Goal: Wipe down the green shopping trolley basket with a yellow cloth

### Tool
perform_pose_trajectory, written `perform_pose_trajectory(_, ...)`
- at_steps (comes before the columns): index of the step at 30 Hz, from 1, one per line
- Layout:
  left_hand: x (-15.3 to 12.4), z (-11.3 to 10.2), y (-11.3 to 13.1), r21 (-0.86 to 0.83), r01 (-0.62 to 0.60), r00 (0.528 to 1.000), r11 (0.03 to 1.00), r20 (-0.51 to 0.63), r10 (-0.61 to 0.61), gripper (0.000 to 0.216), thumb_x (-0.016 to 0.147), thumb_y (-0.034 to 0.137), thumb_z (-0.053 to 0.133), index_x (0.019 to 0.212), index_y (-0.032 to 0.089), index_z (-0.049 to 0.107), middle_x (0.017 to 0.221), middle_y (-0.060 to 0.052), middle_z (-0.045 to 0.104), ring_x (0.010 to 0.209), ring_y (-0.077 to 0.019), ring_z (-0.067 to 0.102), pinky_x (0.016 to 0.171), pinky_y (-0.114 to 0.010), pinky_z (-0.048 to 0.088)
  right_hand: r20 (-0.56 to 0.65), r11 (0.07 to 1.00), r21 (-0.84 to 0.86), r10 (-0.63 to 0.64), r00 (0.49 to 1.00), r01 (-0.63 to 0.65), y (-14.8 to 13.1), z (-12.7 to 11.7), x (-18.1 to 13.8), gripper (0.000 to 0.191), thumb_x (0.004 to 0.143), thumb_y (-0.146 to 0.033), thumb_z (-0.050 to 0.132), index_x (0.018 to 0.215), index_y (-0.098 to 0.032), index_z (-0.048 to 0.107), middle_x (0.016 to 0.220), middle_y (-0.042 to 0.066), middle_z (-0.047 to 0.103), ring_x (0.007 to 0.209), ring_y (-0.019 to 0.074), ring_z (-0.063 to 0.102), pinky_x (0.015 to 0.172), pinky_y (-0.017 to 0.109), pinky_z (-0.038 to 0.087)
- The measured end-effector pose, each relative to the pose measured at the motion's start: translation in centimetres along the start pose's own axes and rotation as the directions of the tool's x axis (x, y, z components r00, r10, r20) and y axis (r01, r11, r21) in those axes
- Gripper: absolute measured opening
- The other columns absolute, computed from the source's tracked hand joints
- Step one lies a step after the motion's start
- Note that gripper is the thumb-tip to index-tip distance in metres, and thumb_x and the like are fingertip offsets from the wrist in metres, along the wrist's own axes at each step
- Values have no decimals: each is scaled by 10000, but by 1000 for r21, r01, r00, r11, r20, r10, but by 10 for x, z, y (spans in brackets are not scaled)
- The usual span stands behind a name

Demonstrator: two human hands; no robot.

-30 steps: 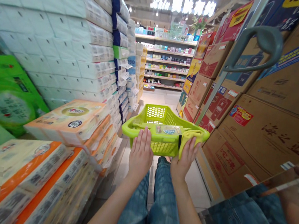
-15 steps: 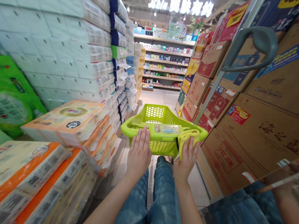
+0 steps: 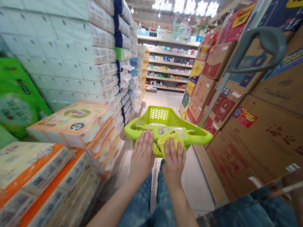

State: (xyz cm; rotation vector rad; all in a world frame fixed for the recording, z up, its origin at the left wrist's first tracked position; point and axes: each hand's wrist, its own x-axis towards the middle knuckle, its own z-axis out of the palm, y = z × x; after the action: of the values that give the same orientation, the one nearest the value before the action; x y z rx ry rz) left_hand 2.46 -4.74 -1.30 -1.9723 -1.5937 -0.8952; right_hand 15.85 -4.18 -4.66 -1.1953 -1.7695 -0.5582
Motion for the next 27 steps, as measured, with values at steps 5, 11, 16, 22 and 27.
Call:
perform_pose_trajectory(5, 1, -1, 5, -4, 20, 1000, 1000, -3, -21, 732, 875, 128, 429, 1543, 79, 136, 1576, -145, 309, 1476, -257, 244, 1187, -439, 270, -148, 971, 77, 236, 960, -226, 47, -12, -4, 794, 798, -22, 351, 1549, -236, 204, 1581, 101, 311, 1501, 296, 116, 1140, 639, 245)
perform_pose_trajectory(11, 0, -1, 6, -18, 31, 999, 999, -14, -31, 727, 883, 138, 417, 1546, 84, 123, 1577, -151, 303, 1476, -260, 246, 1182, -447, 281, -113, 953, 137, 286, 952, -270, 13, -12, 13, 811, 771, -46, 332, 1553, -211, 191, 1595, 89, 277, 1508, 291, 58, 1145, 645, 220)
perform_pose_trajectory(16, 0, 2, 1, -1, 23, 1000, 1000, 10, -23, 715, 868, 111, 410, 1540, 89, 164, 1579, -142, 305, 1480, -259, 231, 1181, -455, 290, 102, 993, 41, 107, 989, -111, -39, -14, 41, 706, 805, -39, 375, 1478, -253, 387, 1480, 48, 487, 1477, 255, 215, 1189, 560, 124)
perform_pose_trajectory(22, 0, 0, 1, 6, 5, 1000, 1000, 9, -5, 717, 873, 133, 430, 1534, 61, 163, 1577, -151, 304, 1484, -256, 219, 1190, -449, 272, 194, 988, -28, 156, 968, -154, 5, -44, 59, 752, 718, 15, 398, 1399, -292, 482, 1419, 5, 554, 1404, 204, 358, 1188, 514, 112)
perform_pose_trajectory(27, 1, -2, 7, -21, 30, 1000, 999, -10, -30, 720, 882, 141, 419, 1544, 85, 139, 1578, -147, 300, 1476, -253, 244, 1186, -445, 278, 123, 948, -100, 314, 942, -303, 48, -60, 62, 778, 677, 6, 407, 1393, -286, 493, 1371, 10, 590, 1368, 231, 388, 1160, 562, 162)
